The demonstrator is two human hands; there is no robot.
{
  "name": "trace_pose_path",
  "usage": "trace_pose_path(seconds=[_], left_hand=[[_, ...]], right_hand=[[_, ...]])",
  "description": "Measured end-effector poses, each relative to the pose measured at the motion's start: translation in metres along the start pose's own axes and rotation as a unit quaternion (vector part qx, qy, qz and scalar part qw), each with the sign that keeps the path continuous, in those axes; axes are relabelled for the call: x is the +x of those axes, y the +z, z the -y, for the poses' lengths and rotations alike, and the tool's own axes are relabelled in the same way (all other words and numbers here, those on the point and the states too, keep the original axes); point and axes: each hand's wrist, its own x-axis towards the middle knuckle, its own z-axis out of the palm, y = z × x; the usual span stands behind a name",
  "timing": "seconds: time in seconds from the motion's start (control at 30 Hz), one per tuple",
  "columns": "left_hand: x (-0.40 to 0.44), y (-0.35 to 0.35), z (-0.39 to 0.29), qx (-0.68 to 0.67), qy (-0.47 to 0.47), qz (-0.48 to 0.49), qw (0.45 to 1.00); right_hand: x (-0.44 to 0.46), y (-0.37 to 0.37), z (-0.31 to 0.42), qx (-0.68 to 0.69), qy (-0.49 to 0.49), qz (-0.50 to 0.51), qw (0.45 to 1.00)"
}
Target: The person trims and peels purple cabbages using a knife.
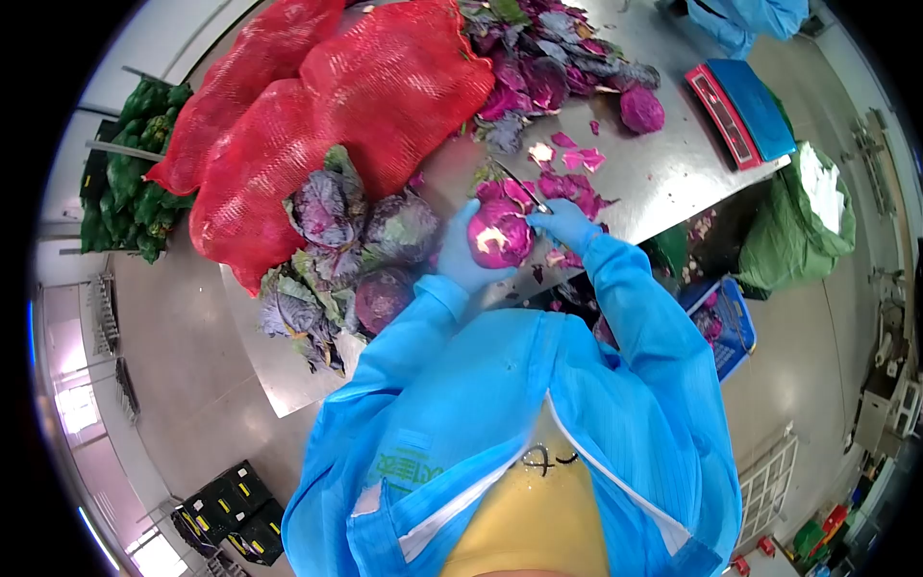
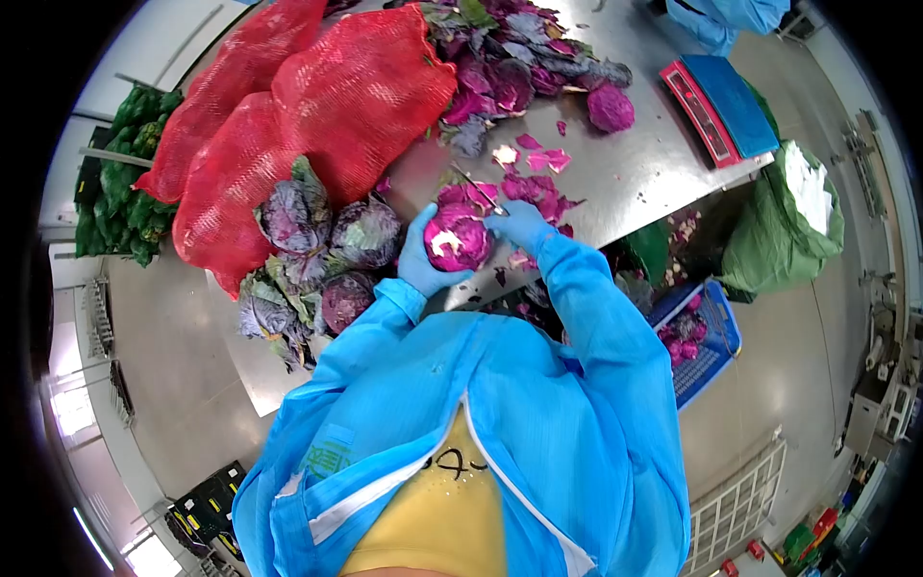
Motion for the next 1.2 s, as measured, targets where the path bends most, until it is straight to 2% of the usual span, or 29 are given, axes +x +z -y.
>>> trace_pose_path(seconds=[0.1, 0.17, 0.23, 0.27, 0.3, 0.33, 0.37, 0.43, 0.5, 0.57, 0.6, 0.63, 0.7, 0.73, 0.8, 0.9, 0.93, 1.07, 1.2], left_hand=[[-0.001, 0.0, -0.008, 0.041, 0.009, -0.007, 0.999], [0.003, -0.003, -0.019, 0.102, 0.027, 0.008, 0.994], [0.005, -0.004, -0.023, 0.121, 0.012, 0.024, 0.992], [0.004, -0.003, -0.024, 0.078, -0.003, 0.016, 0.997], [0.003, -0.001, -0.025, 0.032, -0.02, 0.009, 0.999], [0.003, -0.003, -0.024, 0.046, -0.027, -0.001, 0.999], [0.002, 0.001, -0.013, -0.008, -0.037, -0.013, 0.999], [0.001, -0.001, -0.009, 0.027, -0.027, -0.025, 0.999], [0.001, 0.005, 0.004, -0.053, -0.032, -0.009, 0.998], [0.002, 0.003, -0.001, 0.046, -0.021, -0.008, 0.999], [0.003, -0.001, -0.02, 0.095, -0.027, -0.01, 0.995], [0.003, -0.002, -0.023, 0.116, -0.014, -0.007, 0.993], [0.005, 0.0, -0.024, 0.141, -0.014, 0.007, 0.99], [0.005, 0.002, -0.027, 0.139, -0.014, 0.011, 0.99], [0.005, 0.005, -0.034, 0.185, 0.009, 0.016, 0.983], [0.007, 0.008, -0.034, 0.2, 0.013, 0.007, 0.98], [0.007, 0.008, -0.034, 0.204, 0.031, -0.007, 0.979], [0.005, 0.006, -0.029, 0.18, 0.024, -0.007, 0.983], [0.005, 0.007, -0.031, 0.175, 0.004, -0.001, 0.985]], right_hand=[[-0.011, 0.007, 0.012, -0.204, -0.096, -0.11, 0.968], [-0.01, 0.009, 0.018, -0.239, -0.09, -0.107, 0.961], [-0.014, 0.011, 0.018, -0.197, -0.053, -0.133, 0.97], [-0.014, 0.013, 0.009, -0.123, -0.039, -0.142, 0.981], [-0.013, 0.014, 0.003, -0.123, -0.035, -0.143, 0.981], [-0.013, 0.015, -0.004, 0.023, 0.0, -0.093, 0.995], [-0.015, 0.016, -0.012, 0.169, 0.037, -0.043, 0.984], [-0.031, 0.022, -0.003, 0.176, 0.042, -0.029, 0.983], [-0.027, 0.024, -0.008, 0.182, -0.02, -0.073, 0.98], [-0.025, 0.017, -0.005, 0.114, 0.014, -0.044, 0.992], [-0.02, 0.014, -0.01, 0.009, -0.025, -0.057, 0.998], [-0.022, 0.01, -0.004, -0.033, -0.001, -0.039, 0.999], [-0.03, 0.009, 0.011, -0.116, -0.015, -0.051, 0.992], [-0.032, 0.01, 0.017, -0.115, -0.011, -0.053, 0.992], [-0.031, 0.011, 0.024, -0.299, -0.02, -0.087, 0.95], [-0.023, 0.009, 0.017, -0.328, -0.009, -0.126, 0.936], [-0.02, 0.006, 0.016, -0.265, 0.018, -0.083, 0.961], [-0.025, 0.006, 0.017, -0.244, 0.035, -0.057, 0.967], [-0.024, 0.02, -0.004, -0.206, -0.011, -0.154, 0.966]])
